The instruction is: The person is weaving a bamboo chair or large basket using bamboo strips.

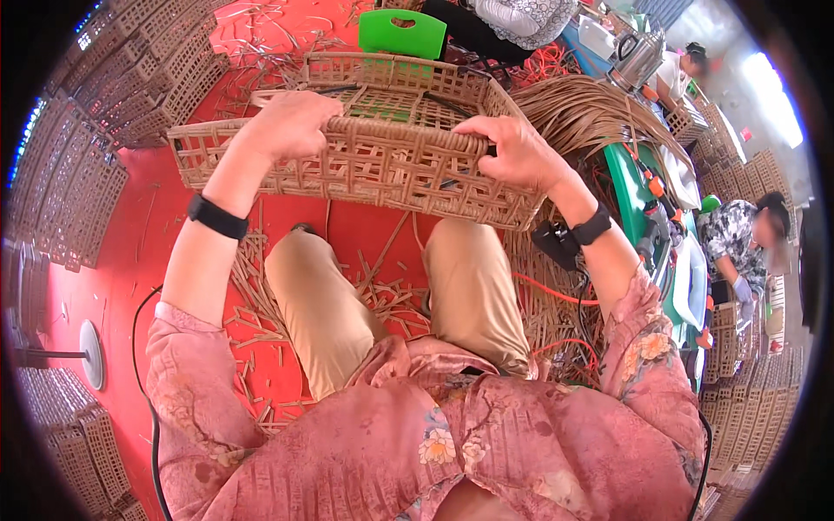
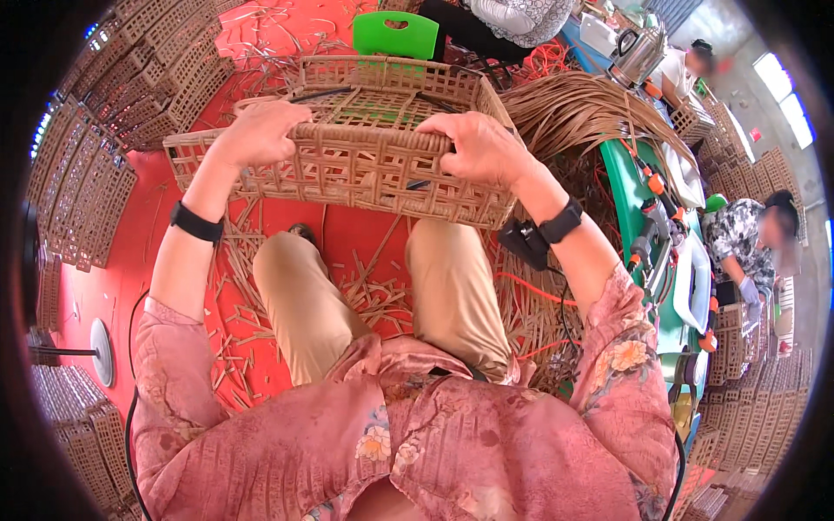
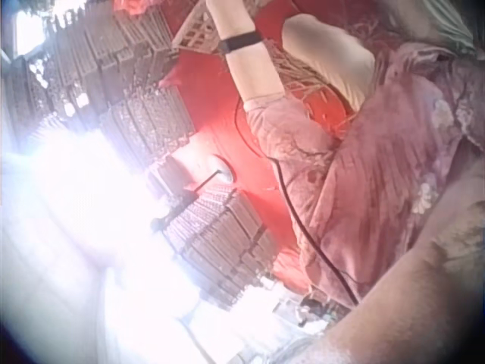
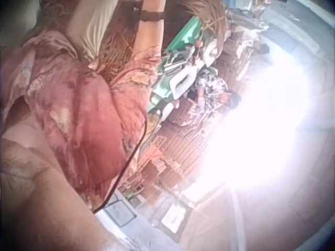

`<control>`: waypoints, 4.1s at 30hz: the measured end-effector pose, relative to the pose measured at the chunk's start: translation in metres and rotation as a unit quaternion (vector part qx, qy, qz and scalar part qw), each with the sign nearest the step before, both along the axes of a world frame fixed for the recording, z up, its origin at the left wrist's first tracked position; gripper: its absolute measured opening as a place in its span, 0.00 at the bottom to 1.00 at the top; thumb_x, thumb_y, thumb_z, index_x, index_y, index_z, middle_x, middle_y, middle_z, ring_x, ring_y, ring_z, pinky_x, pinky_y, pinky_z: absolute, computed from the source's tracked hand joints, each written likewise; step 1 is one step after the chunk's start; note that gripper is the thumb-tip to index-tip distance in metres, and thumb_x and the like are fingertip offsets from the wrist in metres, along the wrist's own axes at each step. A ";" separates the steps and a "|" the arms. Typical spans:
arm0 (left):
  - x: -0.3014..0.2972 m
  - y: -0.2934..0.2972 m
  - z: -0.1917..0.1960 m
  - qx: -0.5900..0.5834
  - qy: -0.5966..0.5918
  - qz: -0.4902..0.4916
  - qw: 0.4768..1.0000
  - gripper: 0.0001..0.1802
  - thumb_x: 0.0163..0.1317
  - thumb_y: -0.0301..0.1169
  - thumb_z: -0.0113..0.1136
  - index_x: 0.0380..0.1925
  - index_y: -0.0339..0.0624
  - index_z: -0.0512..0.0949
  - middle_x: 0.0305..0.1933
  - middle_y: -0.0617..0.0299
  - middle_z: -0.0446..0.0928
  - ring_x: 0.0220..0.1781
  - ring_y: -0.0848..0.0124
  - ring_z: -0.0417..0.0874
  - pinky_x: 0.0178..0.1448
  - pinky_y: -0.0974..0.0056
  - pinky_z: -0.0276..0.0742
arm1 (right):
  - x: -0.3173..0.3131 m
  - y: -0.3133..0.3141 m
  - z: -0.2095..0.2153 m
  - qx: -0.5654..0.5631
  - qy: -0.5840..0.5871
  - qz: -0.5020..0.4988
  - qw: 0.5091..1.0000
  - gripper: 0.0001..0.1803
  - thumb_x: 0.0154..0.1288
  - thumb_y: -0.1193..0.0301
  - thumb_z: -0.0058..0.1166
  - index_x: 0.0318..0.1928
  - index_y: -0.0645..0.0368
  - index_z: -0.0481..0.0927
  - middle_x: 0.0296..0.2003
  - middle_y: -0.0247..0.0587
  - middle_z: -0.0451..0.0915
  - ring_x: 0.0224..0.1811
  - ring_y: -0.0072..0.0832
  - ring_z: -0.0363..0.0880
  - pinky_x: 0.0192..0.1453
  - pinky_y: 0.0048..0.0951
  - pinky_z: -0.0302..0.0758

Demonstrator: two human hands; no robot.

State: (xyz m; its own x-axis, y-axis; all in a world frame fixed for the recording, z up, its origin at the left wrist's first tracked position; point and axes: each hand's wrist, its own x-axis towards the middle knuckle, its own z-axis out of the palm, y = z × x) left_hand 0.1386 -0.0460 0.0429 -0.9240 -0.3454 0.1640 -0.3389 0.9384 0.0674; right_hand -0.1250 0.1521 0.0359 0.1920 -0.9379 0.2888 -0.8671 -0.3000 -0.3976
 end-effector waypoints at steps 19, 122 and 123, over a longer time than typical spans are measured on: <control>0.097 0.112 -0.087 0.105 -0.052 0.090 0.989 0.20 0.40 0.18 0.51 0.38 0.40 0.73 0.37 0.53 0.75 0.46 0.52 0.75 0.47 0.51 0.73 | 0.086 0.089 -0.087 0.010 -0.061 0.088 0.994 0.24 0.43 0.80 0.49 0.47 0.61 0.74 0.38 0.44 0.79 0.42 0.40 0.77 0.46 0.39 0.69; -0.061 0.092 -0.128 0.691 -0.370 0.012 0.621 0.17 0.59 0.43 0.60 0.29 0.37 0.81 0.25 0.59 0.80 0.18 0.77 0.74 0.21 0.71 0.68 | 0.069 -0.039 -0.248 0.570 -0.607 0.002 0.554 0.07 0.56 0.76 0.57 0.35 0.66 0.82 0.32 0.37 0.82 0.34 0.23 0.79 0.38 0.25 0.76; -0.062 0.087 -0.123 0.705 -0.377 0.030 0.600 0.18 0.60 0.43 0.60 0.30 0.37 0.81 0.26 0.59 0.81 0.19 0.77 0.76 0.21 0.71 0.69 | 0.070 -0.039 -0.239 0.574 -0.593 -0.006 0.565 0.07 0.55 0.75 0.58 0.33 0.66 0.82 0.33 0.38 0.82 0.34 0.24 0.80 0.38 0.26 0.76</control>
State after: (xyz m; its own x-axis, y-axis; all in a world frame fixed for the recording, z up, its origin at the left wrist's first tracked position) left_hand 0.0761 0.0415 -0.0801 -0.5311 0.3127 -0.7875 -0.8022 0.1137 0.5862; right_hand -0.0555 0.1136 -0.2035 0.4936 -0.6372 -0.5919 0.2133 0.7485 -0.6280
